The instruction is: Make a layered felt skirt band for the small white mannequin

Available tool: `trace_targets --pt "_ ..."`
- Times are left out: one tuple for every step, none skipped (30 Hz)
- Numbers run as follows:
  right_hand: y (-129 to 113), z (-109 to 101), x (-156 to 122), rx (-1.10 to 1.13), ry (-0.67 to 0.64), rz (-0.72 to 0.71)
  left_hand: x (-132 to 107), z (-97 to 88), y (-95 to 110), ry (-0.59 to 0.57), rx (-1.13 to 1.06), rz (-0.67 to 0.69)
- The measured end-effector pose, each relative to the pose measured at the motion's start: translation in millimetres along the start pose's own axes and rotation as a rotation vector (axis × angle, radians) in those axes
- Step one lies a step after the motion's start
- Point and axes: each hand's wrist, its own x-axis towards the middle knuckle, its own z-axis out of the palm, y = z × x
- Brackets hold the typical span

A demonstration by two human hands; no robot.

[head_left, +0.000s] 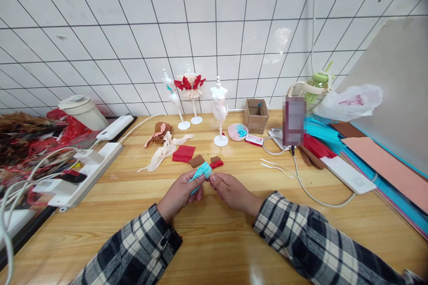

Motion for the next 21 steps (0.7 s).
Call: trace_targets --pt "-0.6 0.3 0.0 -0.003 0.000 -0.009 0.1 -0.1 -0.2 0.000 -0.002 -0.001" --pt "-0.9 0.5 -0.1 -0.010 0.002 -0.017 0.3 -0.3 -0.3 0.000 -0.004 -0.003" --pt "-0.9 0.7 -0.1 -0.015 -0.002 -0.018 0.4 -0.5 -0.4 -0.001 -0.006 -0.006" --pt "-0.5 0.8 -0.2 -0.012 -0.005 -0.014 0.6 -0.6 -0.5 -0.002 -0.009 -0.011" --pt "0.0 1.0 -0.3 -0.001 -0.013 -0.002 0.8 -0.7 -0.6 -0.003 -0.013 -0.014" --pt "0.7 1.2 -0.5 0.015 -0.019 0.013 1.0 -0.8 -0.8 -0.006 -0.017 -0.015" --pt "1.3 1.4 -0.6 0.032 -0.022 0.026 1.1 -0.9 -0.9 -0.007 -0.021 -0.016" --pt "1.8 1.6 -0.7 0.045 -0.025 0.036 1.2 -1.0 -1.0 -0.006 -0.024 -0.017" --pt "2.0 1.7 -0.7 0.059 -0.027 0.042 1.3 -1.0 -1.2 -0.004 -0.026 -0.018" --pt "1.8 1.9 -0.6 0.075 -0.030 0.051 1.3 -1.1 -1.4 -0.001 -0.027 -0.018" --pt "1.2 2.0 -0.5 0.096 -0.037 0.061 1.2 -1.2 -1.6 0.001 -0.028 -0.019" --pt "0.4 2.1 -0.3 0.123 -0.040 0.076 1.2 -1.3 -1.7 0.001 -0.029 -0.020" --pt "-0.6 2.3 -0.2 0.153 -0.043 0.096 1.0 -1.5 -1.8 0.000 -0.031 -0.021" --pt "-1.7 2.5 -0.1 0.182 -0.043 0.116 0.9 -1.7 -1.8 -0.003 -0.035 -0.021" --pt "-2.6 2.8 0.0 0.205 -0.043 0.134 0.8 -1.8 -1.7 -0.006 -0.040 -0.021" --pt "-3.1 3.1 0.0 0.220 -0.043 0.148 0.6 -1.9 -1.6 -0.008 -0.045 -0.022" --pt "-3.2 3.4 -0.1 0.227 -0.042 0.156 0.5 -2.0 -1.3 -0.011 -0.051 -0.025" --pt "-2.8 3.7 -0.2 0.229 -0.044 0.160 0.5 -1.9 -1.1 -0.012 -0.058 -0.028" --pt "-1.8 4.0 -0.2 0.226 -0.045 0.158 0.5 -1.8 -0.8 -0.012 -0.065 -0.030" --pt "-0.3 4.3 -0.1 0.219 -0.044 0.153 0.6 -1.6 -0.7 -0.011 -0.072 -0.033" --pt "1.5 4.5 0.0 0.210 -0.040 0.143 0.7 -1.4 -0.7 -0.009 -0.081 -0.035"
